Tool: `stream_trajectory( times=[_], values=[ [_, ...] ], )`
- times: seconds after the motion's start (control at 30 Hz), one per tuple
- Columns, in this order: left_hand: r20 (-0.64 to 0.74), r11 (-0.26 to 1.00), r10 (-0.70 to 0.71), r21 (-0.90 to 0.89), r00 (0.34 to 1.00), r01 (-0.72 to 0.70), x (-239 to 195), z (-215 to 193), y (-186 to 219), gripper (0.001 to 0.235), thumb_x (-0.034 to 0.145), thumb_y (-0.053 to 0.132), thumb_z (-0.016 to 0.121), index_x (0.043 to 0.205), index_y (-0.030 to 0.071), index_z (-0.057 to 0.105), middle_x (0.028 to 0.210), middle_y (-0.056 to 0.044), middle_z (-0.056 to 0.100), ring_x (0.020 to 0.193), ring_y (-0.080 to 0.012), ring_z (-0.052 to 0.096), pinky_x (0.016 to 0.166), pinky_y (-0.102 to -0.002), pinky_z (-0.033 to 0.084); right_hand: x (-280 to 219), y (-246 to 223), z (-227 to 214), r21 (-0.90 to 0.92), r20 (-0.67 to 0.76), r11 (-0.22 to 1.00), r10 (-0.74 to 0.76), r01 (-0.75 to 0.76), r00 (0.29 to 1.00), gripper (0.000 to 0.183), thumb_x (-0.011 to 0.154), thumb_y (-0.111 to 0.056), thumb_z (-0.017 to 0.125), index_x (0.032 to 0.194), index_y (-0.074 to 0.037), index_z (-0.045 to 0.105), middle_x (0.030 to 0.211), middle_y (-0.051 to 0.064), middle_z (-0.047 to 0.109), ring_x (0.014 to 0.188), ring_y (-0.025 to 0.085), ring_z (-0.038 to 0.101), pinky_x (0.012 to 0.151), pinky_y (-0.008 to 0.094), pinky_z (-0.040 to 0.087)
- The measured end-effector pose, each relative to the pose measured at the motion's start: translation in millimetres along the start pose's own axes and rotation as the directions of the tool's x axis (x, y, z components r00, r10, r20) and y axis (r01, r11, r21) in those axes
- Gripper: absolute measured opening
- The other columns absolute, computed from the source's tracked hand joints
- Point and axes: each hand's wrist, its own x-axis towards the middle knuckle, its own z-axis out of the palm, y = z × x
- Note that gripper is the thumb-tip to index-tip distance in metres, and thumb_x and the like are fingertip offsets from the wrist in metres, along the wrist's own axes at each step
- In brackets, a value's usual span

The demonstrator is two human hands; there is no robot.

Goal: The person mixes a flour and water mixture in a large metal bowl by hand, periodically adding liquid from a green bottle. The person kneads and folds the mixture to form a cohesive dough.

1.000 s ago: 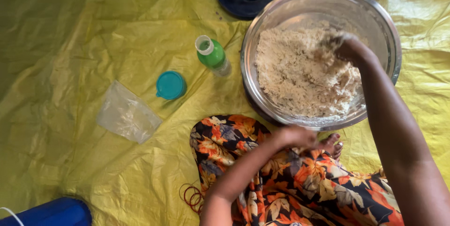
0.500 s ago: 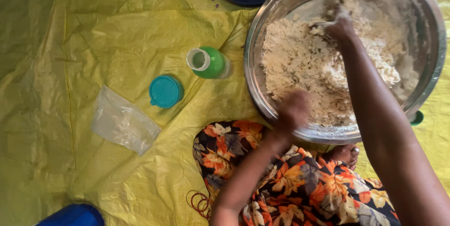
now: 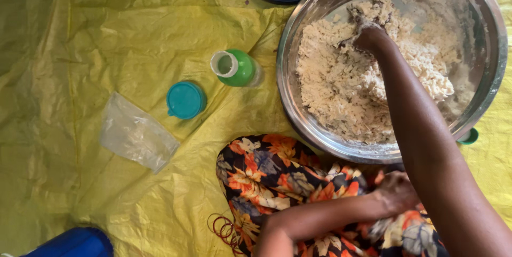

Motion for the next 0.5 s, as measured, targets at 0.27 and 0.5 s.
stream_trajectory(
  times=[0.27,0.5],
  values=[
    [-0.191,0.949,-0.278,0.097,0.941,0.300,27,-2,7,0.026,0.091,0.030,0.064,0.100,0.009,0.077,0.098,-0.012,0.073,0.091,-0.0290,0.068,0.074,-0.048,0.052,-8,7,-2,-0.024,-0.026,0.998,-0.063,0.063,0.998,0.040,0.096,-0.033,0.063,0.114,-0.001,0.076,0.130,0.023,0.069,0.117,0.039,0.065,0.106,0.052,0.047],
    [-0.524,0.859,0.452,0.038,0.722,-0.510,16,13,33,0.024,0.082,0.018,0.058,0.097,0.009,0.074,0.106,-0.009,0.075,0.099,-0.0259,0.068,0.089,-0.043,0.054,-2,4,-5,-0.066,-0.008,0.995,-0.071,0.071,0.997,0.041,0.094,-0.033,0.063,0.112,0.001,0.078,0.125,0.024,0.073,0.112,0.040,0.070,0.102,0.051,0.052]
  ],
)
